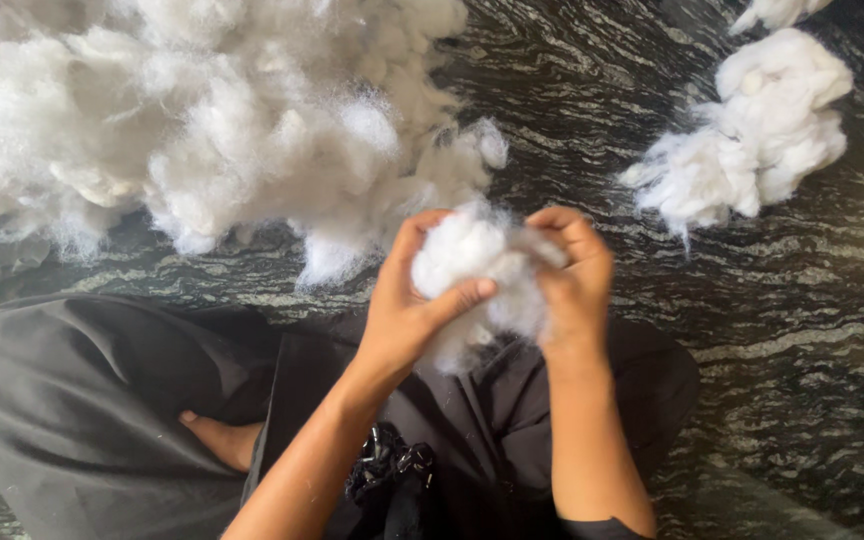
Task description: The person sits on a marble floor and processes raw white cotton by hand. They repeatedly pull small tufts from a large pile, fluff and separate the fibers, and place the processed cotton into smaller piles to the right.
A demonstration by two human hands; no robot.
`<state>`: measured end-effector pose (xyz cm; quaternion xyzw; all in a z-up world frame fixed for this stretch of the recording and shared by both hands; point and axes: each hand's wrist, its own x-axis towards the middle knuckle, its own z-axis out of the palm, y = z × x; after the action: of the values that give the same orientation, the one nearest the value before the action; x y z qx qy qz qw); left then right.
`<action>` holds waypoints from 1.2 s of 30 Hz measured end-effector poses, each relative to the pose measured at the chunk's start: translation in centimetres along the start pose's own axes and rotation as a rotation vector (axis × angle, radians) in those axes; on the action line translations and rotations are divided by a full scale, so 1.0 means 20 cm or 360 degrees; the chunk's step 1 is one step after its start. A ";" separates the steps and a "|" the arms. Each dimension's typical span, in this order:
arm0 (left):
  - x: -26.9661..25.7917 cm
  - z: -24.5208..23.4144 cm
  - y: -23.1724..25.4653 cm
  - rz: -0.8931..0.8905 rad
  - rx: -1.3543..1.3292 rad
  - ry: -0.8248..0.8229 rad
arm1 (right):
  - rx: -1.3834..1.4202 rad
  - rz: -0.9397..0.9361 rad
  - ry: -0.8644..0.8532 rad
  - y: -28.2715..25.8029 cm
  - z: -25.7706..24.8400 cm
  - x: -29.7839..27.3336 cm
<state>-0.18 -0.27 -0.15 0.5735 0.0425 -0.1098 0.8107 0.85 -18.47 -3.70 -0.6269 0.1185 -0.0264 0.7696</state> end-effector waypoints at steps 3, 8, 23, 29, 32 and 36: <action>0.00 -0.01 -0.05 0.0119 0.0232 -0.0044 | -0.0210 -0.0026 -0.0074 0.06 0.07 -0.06; 0.01 -0.06 -0.13 0.0101 0.0387 -0.0039 | -0.0157 -0.0111 -0.0115 0.09 0.09 -0.09; -0.01 -0.08 -0.11 -0.0236 -0.0477 -0.0092 | 0.0342 0.0320 0.0031 -0.11 -0.02 0.05; 0.01 -0.08 -0.07 -0.0208 -0.0225 -0.0141 | -0.0287 0.0065 -0.0177 -0.02 0.04 -0.04; 0.02 -0.08 -0.12 -0.0178 0.0040 -0.0136 | -0.0930 -0.0642 -0.0192 0.00 0.06 -0.06; 0.02 -0.07 -0.19 -0.0150 -0.0132 -0.0183 | -0.0771 -0.0440 -0.0199 0.03 0.04 -0.05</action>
<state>-0.48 -0.30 -4.13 0.5295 0.0273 -0.1787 0.8288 -0.07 -17.38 -3.90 -0.8031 -0.0130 -0.0634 0.5923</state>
